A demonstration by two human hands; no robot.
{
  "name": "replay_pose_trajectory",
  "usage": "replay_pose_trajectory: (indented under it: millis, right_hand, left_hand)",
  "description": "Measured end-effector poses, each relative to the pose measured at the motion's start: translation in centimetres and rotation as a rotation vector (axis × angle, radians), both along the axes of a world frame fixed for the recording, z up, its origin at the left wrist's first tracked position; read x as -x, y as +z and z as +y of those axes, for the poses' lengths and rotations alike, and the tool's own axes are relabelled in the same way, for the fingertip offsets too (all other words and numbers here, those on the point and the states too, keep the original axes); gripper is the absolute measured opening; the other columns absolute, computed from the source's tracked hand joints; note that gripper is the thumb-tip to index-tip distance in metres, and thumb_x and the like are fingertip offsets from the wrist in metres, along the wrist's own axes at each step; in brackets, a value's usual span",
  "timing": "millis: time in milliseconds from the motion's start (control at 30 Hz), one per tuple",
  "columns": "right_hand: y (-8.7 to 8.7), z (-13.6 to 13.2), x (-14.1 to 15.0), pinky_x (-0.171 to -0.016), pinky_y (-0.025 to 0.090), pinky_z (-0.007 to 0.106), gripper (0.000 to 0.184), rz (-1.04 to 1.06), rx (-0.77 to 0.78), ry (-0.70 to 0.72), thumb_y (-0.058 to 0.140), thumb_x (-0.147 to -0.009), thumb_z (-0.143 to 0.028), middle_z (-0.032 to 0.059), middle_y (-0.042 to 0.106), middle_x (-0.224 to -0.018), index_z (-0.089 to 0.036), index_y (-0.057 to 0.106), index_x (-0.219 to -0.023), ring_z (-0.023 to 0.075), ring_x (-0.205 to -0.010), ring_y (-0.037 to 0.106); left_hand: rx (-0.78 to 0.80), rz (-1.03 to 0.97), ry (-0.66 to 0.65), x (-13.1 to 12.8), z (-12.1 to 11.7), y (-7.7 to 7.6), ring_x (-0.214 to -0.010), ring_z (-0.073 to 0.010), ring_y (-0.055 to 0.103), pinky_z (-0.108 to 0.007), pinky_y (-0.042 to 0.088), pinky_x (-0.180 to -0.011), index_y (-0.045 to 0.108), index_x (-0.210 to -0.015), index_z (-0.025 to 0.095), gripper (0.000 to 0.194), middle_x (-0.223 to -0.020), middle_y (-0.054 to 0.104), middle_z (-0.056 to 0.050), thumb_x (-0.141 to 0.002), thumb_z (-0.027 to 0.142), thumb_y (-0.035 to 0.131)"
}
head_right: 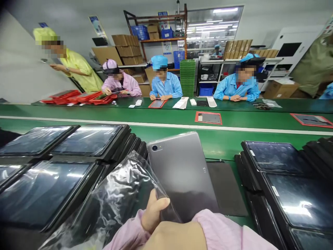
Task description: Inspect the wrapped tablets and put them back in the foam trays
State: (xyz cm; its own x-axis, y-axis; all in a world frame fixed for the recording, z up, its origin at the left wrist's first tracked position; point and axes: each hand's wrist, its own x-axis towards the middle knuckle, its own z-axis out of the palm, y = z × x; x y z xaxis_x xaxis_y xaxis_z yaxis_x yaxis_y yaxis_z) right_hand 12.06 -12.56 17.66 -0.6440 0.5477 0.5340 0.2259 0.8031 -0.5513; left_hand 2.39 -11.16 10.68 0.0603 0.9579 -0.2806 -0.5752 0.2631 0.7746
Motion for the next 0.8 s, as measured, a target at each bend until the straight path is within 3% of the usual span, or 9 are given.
replay_pose_trajectory:
  millis: [67,167,233,300,400,500,567,733,800]
  right_hand:
    - [0.5,0.1,-1.1,-0.046,0.041,0.018,0.043,0.055,0.051,0.014,0.041,-0.094,-0.040,-0.0055,0.053,-0.050,-0.024,0.054,-0.057,0.0079,-0.045,0.052]
    - [1.0,1.7,-5.4,-0.044,0.041,0.018,0.046,0.143,0.169,0.002,0.038,-0.096,-0.039,-0.0050,0.047,-0.045,-0.022,0.045,-0.055,0.0082,-0.041,0.048]
    - [0.4,3.2,-8.6,-0.042,0.040,0.019,0.042,0.306,0.350,-0.174,0.037,-0.096,-0.038,-0.0047,0.044,-0.045,-0.022,0.043,-0.057,0.0091,-0.041,0.046]
    - [-0.7,4.6,-11.1,-0.038,0.038,0.020,0.028,0.466,0.518,-0.429,0.049,-0.088,-0.045,-0.0026,0.051,-0.057,-0.021,0.054,-0.073,0.0103,-0.043,0.047]
    - [-2.2,5.7,-12.2,-0.042,0.042,0.024,0.041,0.346,0.719,-0.645,0.067,-0.067,-0.045,0.0015,0.061,-0.076,-0.021,0.058,-0.099,0.0124,-0.049,0.053]
    - [-3.0,5.5,-11.0,-0.064,0.050,0.031,0.039,0.131,0.949,-0.578,0.065,-0.067,-0.043,0.0050,0.067,-0.084,-0.019,0.059,-0.097,0.0195,-0.070,0.062]
    - [-3.7,5.2,-10.0,-0.075,0.049,0.034,0.036,0.147,1.038,-0.494,0.062,-0.070,-0.046,0.0078,0.068,-0.093,-0.018,0.061,-0.093,0.0235,-0.086,0.063]
    - [-5.5,4.9,-11.4,-0.071,0.049,0.032,0.043,0.519,1.244,-0.456,0.067,-0.064,-0.047,0.0054,0.069,-0.085,-0.015,0.059,-0.091,0.0203,-0.076,0.064]
    - [-4.9,5.0,-13.5,-0.070,0.049,0.030,0.038,0.555,1.195,-0.528,0.064,-0.066,-0.040,0.0053,0.069,-0.084,-0.015,0.059,-0.094,0.0194,-0.074,0.065]
  left_hand:
    - [0.018,-0.038,-0.016,0.1,-0.4,-0.4,-0.055,-0.0160,0.055,-0.031,0.047,-0.058,0.065,-0.074,0.015,0.031,-0.060,0.062,-0.001,-0.047,0.025,0.076]
    - [-0.032,-0.078,-0.076,0.4,-0.5,-0.1,-0.059,-0.0178,0.057,-0.031,0.047,-0.058,0.068,-0.074,0.013,0.033,-0.064,0.064,-0.004,-0.048,0.031,0.077]
    - [-0.038,-0.103,-0.084,0.7,-0.3,0.5,-0.058,-0.0176,0.058,-0.030,0.046,-0.057,0.070,-0.074,0.011,0.033,-0.065,0.066,-0.005,-0.048,0.031,0.077]
    - [-0.009,-0.131,-0.042,0.8,0.0,1.0,-0.059,-0.0177,0.059,-0.030,0.048,-0.058,0.071,-0.076,0.012,0.035,-0.068,0.068,-0.005,-0.047,0.029,0.077]
    - [0.076,-0.141,0.001,1.1,0.2,1.0,-0.062,-0.0205,0.063,-0.032,0.051,-0.061,0.071,-0.077,0.012,0.038,-0.071,0.071,-0.007,-0.043,0.028,0.079]
    - [0.223,-0.084,0.056,1.6,0.0,0.6,-0.057,-0.0210,0.063,-0.032,0.051,-0.057,0.069,-0.073,0.014,0.040,-0.065,0.071,-0.005,-0.038,0.029,0.082]
    - [0.323,-0.007,0.104,2.1,-0.1,0.3,-0.051,-0.0191,0.061,-0.029,0.049,-0.051,0.067,-0.070,0.015,0.043,-0.060,0.069,-0.003,-0.034,0.031,0.084]
    - [0.509,0.146,0.089,3.1,0.2,0.6,-0.050,-0.0199,0.062,-0.028,0.048,-0.048,0.064,-0.072,0.015,0.046,-0.056,0.067,0.000,-0.034,0.029,0.084]
    - [0.540,0.176,0.107,3.6,0.4,0.7,-0.055,-0.0234,0.065,-0.029,0.049,-0.051,0.063,-0.076,0.016,0.047,-0.056,0.066,0.001,-0.035,0.027,0.082]
